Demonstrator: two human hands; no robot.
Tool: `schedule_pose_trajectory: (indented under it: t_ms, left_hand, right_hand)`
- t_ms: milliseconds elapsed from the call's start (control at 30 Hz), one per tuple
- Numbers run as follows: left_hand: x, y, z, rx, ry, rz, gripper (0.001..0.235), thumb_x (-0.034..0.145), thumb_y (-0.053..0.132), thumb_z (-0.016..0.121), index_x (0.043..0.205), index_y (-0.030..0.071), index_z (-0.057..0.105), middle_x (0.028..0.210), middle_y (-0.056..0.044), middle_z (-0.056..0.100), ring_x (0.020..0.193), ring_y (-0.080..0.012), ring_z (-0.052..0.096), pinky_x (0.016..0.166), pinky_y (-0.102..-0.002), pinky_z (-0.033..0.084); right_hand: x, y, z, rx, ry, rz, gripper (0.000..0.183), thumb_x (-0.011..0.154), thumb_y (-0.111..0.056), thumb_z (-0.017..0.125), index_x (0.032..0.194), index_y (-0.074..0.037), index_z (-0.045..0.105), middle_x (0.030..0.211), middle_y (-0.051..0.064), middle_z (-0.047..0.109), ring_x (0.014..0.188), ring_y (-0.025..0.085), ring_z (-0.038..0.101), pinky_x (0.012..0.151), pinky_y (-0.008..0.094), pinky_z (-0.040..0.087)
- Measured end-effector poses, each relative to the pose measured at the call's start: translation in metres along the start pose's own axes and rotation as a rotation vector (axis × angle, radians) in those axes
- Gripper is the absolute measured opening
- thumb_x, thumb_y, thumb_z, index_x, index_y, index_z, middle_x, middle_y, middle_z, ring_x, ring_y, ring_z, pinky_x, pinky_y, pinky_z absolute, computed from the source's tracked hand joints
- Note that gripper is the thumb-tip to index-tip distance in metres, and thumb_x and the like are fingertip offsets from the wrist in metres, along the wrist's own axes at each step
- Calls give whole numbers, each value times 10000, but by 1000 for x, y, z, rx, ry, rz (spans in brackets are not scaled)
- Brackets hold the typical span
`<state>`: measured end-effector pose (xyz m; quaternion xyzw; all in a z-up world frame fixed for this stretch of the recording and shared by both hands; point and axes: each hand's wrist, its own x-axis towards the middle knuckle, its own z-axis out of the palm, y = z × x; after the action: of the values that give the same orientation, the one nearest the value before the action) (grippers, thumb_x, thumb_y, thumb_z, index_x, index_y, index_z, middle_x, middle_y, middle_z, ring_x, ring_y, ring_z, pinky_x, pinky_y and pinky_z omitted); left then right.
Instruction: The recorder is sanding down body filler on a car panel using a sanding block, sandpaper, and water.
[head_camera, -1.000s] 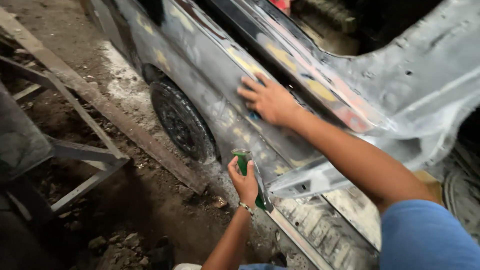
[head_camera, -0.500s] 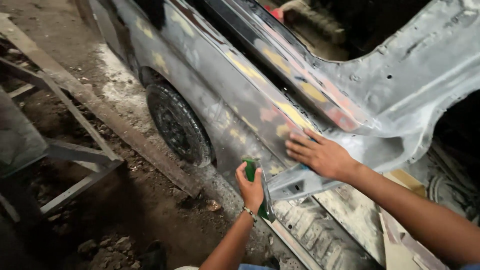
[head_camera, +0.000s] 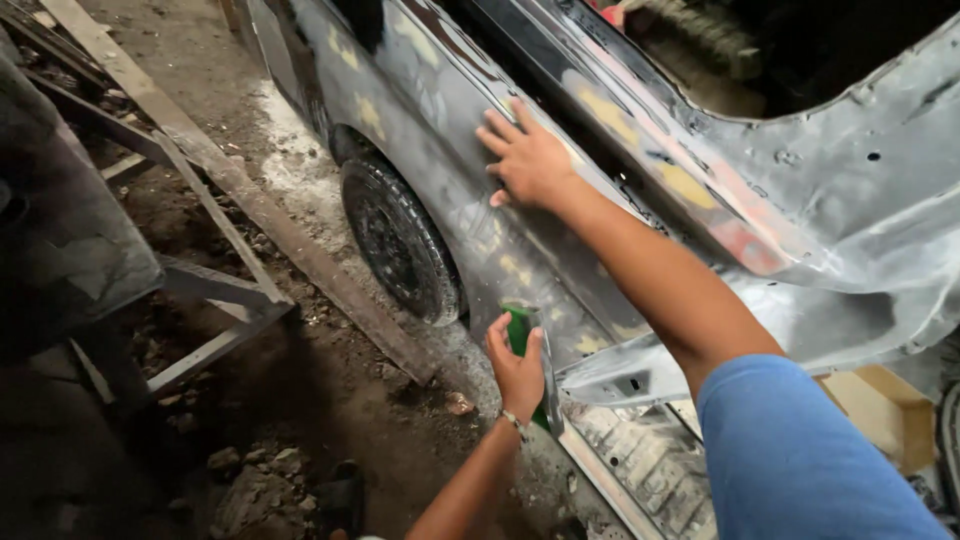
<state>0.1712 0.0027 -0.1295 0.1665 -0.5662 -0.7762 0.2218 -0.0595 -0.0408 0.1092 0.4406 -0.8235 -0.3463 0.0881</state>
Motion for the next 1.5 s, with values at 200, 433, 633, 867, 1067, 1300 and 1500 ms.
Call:
schedule_pose_trajectory:
  t_ms: [200, 433, 633, 867, 1067, 1300, 1500]
  left_hand:
    - [16, -16, 21, -129, 14, -20, 542, 931, 172, 753, 1375, 32, 476, 1299, -118, 553, 1168, -227, 573, 1019, -355, 478]
    - [2, -53, 37, 16, 23, -56, 572, 896, 215, 794, 1358, 31, 510, 1296, -148, 571, 1157, -260, 578, 1019, -384, 466]
    - [-24, -66, 39, 21, -50, -112, 566, 908, 220, 783, 1355, 35, 489, 1309, -137, 570, 1163, -242, 572, 1021, -380, 458]
    - [-25, -44, 7, -110, -23, -170, 568, 878, 181, 781, 1344, 36, 490, 1247, -122, 620, 1141, -218, 605, 1011, -346, 478]
    - [-12, -35, -13, -162, -5, -107, 532, 916, 157, 750, 1349, 23, 472, 1263, -122, 602, 1168, -221, 590, 1030, -347, 467]
    - [-1, 3, -17, -39, -33, -389, 550, 908, 206, 730, 1360, 64, 450, 1242, -84, 599, 1125, -193, 598, 953, -356, 510]
    - [-10, -72, -15, -99, -8, -193, 520, 912, 185, 772, 1311, -1, 496, 1201, -137, 644, 1086, -216, 630, 966, -342, 505]
  right_hand:
    - [-81, -34, 16, -414, -250, -292, 525, 887, -547, 555, 1297, -255, 704, 1640, 26, 345, 1546, 337, 192, 1203, 619, 15]
    - [-259, -79, 27, -286, -284, -299, 477, 856, -365, 541, 1185, -91, 753, 1647, 111, 321, 1515, 349, 213, 1192, 588, 97]
    - [-241, -84, 43, -216, -275, -297, 413, 903, -298, 531, 1168, -84, 765, 1643, 109, 350, 1533, 350, 233, 1212, 604, 105]
    - [-76, -53, 68, -122, 97, -191, 360, 894, -310, 537, 1209, -202, 674, 1446, 137, 553, 1454, 344, 392, 1209, 619, 168]
    - [0, -57, 74, -241, -38, -150, 350, 961, -361, 506, 1135, -209, 769, 1490, 102, 529, 1516, 314, 333, 1233, 618, 125]
    - [-144, -109, 94, -402, -284, -348, 523, 942, -395, 447, 1292, -99, 699, 1613, 164, 369, 1497, 366, 258, 1189, 623, 106]
    - [-268, -134, 113, -374, -223, -418, 495, 896, -346, 511, 1178, -25, 761, 1431, 194, 562, 1376, 384, 433, 1168, 590, 211]
